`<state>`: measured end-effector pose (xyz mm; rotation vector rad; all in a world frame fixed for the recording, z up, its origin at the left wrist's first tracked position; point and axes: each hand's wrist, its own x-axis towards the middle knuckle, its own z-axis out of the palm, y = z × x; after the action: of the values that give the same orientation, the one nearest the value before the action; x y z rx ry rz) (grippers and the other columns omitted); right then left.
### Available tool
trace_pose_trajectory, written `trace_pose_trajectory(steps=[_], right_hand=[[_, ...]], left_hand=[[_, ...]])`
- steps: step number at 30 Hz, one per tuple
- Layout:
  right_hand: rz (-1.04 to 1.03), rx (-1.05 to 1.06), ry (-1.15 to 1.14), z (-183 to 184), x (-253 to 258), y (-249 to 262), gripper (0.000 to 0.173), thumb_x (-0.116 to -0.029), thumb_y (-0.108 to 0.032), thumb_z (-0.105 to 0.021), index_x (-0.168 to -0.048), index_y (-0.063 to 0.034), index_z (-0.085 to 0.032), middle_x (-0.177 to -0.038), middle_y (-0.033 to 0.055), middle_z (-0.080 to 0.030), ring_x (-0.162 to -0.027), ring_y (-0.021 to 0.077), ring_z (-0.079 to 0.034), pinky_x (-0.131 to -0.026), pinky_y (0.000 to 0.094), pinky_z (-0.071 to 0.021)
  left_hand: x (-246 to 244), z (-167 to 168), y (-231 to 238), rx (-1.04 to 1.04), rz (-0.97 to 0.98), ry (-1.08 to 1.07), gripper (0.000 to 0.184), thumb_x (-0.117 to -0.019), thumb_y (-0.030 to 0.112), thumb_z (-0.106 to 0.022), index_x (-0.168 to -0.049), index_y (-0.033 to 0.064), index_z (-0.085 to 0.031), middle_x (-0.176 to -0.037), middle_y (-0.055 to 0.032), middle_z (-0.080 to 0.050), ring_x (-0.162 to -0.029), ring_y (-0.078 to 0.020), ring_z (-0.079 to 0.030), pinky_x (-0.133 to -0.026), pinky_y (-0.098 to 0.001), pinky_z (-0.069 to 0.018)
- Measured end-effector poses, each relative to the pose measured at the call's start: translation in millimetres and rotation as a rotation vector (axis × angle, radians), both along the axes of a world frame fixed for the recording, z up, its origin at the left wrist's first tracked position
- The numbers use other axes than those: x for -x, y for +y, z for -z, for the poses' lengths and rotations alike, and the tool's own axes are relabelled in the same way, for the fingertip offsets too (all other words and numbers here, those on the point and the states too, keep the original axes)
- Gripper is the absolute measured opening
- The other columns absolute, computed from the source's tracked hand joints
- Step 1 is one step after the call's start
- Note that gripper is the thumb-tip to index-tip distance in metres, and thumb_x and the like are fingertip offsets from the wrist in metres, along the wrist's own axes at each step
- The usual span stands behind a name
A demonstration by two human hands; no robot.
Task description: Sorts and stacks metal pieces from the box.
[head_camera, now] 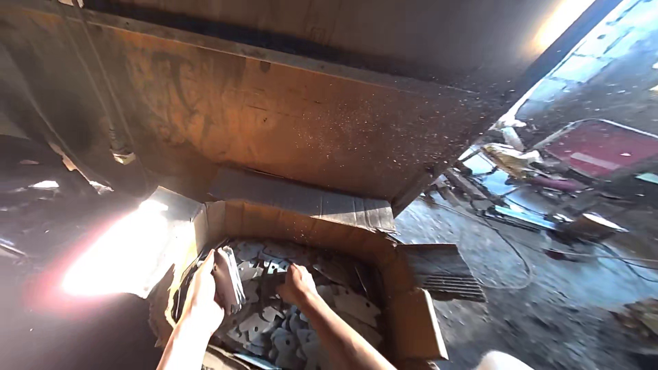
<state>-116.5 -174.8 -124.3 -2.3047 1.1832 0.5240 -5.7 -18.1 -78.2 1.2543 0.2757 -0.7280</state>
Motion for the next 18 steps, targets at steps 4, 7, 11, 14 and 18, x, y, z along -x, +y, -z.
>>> trace_pose_trajectory(steps=[4,7,11,14,18], right_hand=[[-0.054,0.019,-0.008,-7,-6,6,0.040,-0.0913,-0.025,-0.067,-0.123,0.0002,-0.066,-0.128,0.0213,-0.065,-0.121,0.0361,-0.063,-0.098,0.0558,-0.0521],[0.010,0.014,-0.011,-36,-9,0,0.035,-0.0921,-0.015,-0.065,-0.122,0.0036,-0.065,-0.128,0.0235,-0.064,-0.121,0.0373,-0.062,-0.100,0.0550,-0.0514],[0.136,0.013,-0.101,-73,-14,-17,0.027,-0.0955,-0.017,-0.064,-0.114,0.0030,-0.068,-0.115,0.0221,-0.069,-0.107,0.0338,-0.068,-0.092,0.0524,-0.0546],[0.065,-0.020,-0.231,-103,-20,-16,0.022,-0.0962,-0.020,-0.065,-0.100,0.0015,-0.069,-0.093,0.0186,-0.070,-0.084,0.0284,-0.071,-0.078,0.0478,-0.0582],[-0.177,-0.256,-0.420,-121,-38,7,0.022,-0.1017,-0.016,-0.057,-0.096,0.0024,-0.068,-0.081,0.0135,-0.069,-0.069,0.0189,-0.069,-0.068,0.0384,-0.0586]], left_hand=[[-2,5,3,-0.020,0.008,-0.036,0.044,-0.1085,0.043,-0.042,-0.134,0.0108,-0.057,-0.119,-0.0120,-0.064,-0.105,-0.0227,-0.063,-0.086,-0.0474,-0.0523],[-4,14,6,-0.069,0.059,-0.105,0.047,-0.1095,0.040,-0.042,-0.141,0.0069,-0.054,-0.137,-0.0153,-0.059,-0.124,-0.0263,-0.057,-0.100,-0.0518,-0.0480],[-1,19,10,-0.116,0.132,-0.187,0.045,-0.1088,0.036,-0.047,-0.142,0.0059,-0.052,-0.134,-0.0158,-0.060,-0.121,-0.0263,-0.059,-0.098,-0.0489,-0.0502],[-1,15,6,-0.185,0.154,-0.109,0.052,-0.1065,0.043,-0.051,-0.147,0.0101,-0.049,-0.145,-0.0153,-0.054,-0.132,-0.0303,-0.053,-0.104,-0.0580,-0.0450],[3,15,1,0.013,0.128,-0.131,0.039,-0.1088,0.037,-0.045,-0.129,0.0066,-0.060,-0.115,-0.0091,-0.066,-0.105,-0.0181,-0.063,-0.089,-0.0406,-0.0530]])
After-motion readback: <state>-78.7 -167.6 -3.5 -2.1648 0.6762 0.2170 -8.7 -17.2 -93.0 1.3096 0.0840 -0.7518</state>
